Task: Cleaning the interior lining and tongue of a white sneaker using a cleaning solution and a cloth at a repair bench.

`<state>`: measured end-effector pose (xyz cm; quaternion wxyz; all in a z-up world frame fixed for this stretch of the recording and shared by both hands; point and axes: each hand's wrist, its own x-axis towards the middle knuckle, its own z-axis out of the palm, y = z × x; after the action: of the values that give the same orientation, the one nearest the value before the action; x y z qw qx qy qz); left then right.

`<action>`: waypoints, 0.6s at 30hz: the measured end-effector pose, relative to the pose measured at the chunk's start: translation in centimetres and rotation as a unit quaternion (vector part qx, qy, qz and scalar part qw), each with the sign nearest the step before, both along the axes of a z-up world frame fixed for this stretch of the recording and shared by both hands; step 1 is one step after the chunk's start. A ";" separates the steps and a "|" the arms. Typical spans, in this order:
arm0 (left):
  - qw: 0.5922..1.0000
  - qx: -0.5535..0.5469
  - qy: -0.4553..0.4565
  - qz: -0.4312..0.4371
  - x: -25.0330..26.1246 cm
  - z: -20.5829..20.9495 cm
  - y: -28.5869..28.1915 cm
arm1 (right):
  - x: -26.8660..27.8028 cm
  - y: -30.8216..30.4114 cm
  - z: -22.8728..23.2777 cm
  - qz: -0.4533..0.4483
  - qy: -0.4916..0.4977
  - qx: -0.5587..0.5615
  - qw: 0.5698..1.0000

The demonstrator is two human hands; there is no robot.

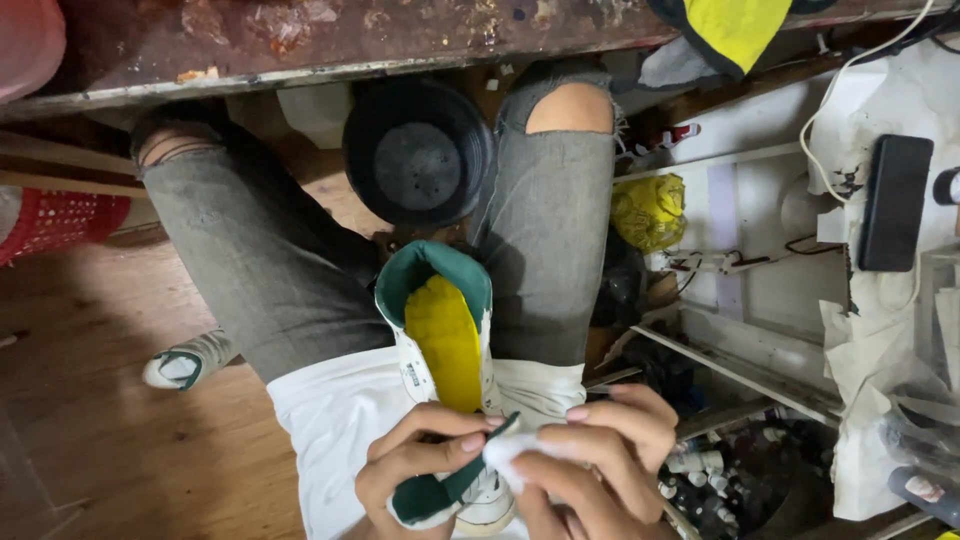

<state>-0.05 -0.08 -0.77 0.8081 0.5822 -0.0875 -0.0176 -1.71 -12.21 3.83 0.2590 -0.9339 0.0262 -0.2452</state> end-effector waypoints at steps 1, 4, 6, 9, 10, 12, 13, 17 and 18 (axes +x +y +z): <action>1.000 0.000 -0.001 0.001 0.0 -0.3 0.1 | 0.0 -0.1 -0.1 0.001 -0.001 0.000 1.000; 1.000 0.024 0.012 -0.014 0.0 -0.9 0.2 | 0.2 -0.1 0.1 -0.024 0.036 -0.015 0.999; 1.000 0.005 0.001 -0.014 0.3 -0.8 0.2 | 0.7 0.1 0.4 -0.056 0.023 0.013 0.998; 0.999 -0.035 0.013 -0.005 0.1 -0.9 -0.1 | -2.1 -2.2 -1.2 -0.023 0.056 0.094 0.994; 0.999 -0.035 0.012 -0.004 0.3 -0.9 -0.1 | -1.8 -2.2 -0.8 -0.022 0.055 0.094 0.994; 0.999 -0.031 0.005 -0.012 0.3 -0.8 -0.1 | -1.4 -2.1 0.0 -0.019 0.025 0.080 0.996; 0.999 -0.031 0.006 -0.014 0.4 -0.6 -0.1 | -1.2 -1.7 0.1 -0.021 0.026 0.080 0.996; 0.999 -0.034 0.007 -0.030 0.3 -1.1 0.1 | 0.6 -0.7 0.9 0.017 0.038 0.020 0.999; 0.998 -0.049 0.021 -0.030 0.2 -1.6 0.2 | 1.2 -0.5 1.1 0.038 0.051 0.031 0.997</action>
<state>0.11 0.16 -2.38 0.8362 0.5388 -0.0893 -0.0500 -0.47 -12.76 4.91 0.2954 -0.9369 0.0111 -0.1865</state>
